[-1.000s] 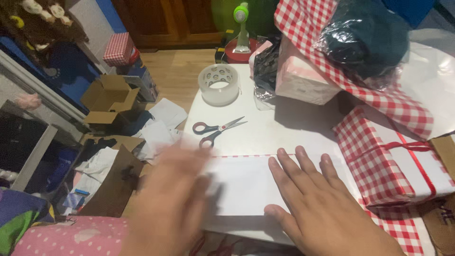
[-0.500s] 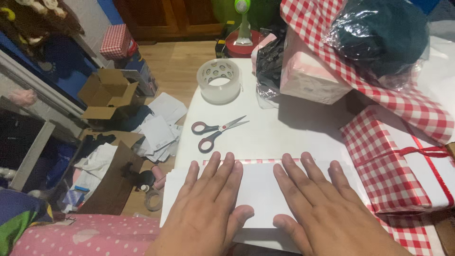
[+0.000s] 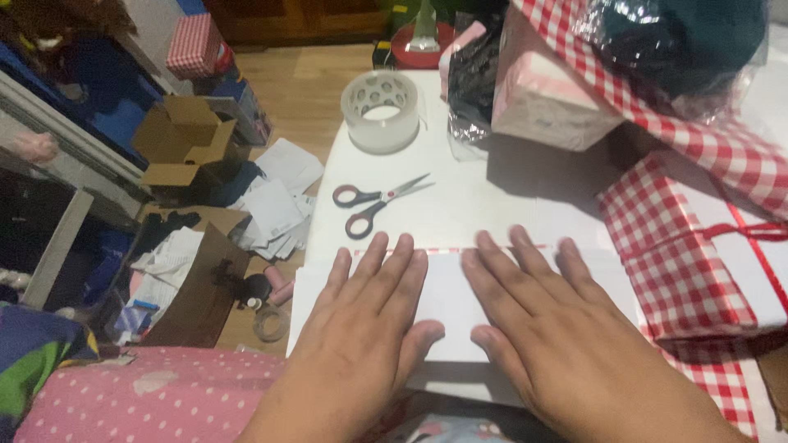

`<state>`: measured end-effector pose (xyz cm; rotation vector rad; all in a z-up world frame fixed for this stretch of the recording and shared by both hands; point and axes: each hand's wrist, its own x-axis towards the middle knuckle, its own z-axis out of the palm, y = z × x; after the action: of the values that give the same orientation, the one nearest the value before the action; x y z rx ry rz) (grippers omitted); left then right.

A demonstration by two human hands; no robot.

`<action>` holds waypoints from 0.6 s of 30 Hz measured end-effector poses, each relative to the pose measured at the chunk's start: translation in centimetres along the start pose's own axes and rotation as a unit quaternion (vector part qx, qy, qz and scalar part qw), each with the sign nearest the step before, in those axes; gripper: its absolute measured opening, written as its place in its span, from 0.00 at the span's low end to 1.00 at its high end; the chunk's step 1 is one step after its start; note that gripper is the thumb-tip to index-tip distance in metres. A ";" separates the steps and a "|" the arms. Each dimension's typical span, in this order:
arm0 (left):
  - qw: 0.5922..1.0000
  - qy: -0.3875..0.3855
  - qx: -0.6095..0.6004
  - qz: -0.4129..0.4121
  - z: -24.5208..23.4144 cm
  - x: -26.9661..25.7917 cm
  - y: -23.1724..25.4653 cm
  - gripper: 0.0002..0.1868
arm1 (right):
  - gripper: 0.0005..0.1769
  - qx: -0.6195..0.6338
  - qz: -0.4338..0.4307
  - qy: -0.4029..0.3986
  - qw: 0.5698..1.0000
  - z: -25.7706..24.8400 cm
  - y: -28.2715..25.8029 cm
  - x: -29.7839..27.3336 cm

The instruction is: The person wraps a rectangular box with red gingham wrapping paper, folding the paper over the box and pressing the folds flat. They use tape to secure the paper, then pick up scissors and cut a length of red ribbon.

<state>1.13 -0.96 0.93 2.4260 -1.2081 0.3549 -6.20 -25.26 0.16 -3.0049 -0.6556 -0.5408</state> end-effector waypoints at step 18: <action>0.999 -0.017 0.029 -0.016 -1.0 -1.0 -0.9 0.33 | 0.45 0.079 -0.004 -0.057 0.995 -1.9 -0.9 1.6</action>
<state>1.23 0.73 1.15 2.5072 -1.1885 0.3456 -5.82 -23.99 2.39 -2.9013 -0.6820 -0.3018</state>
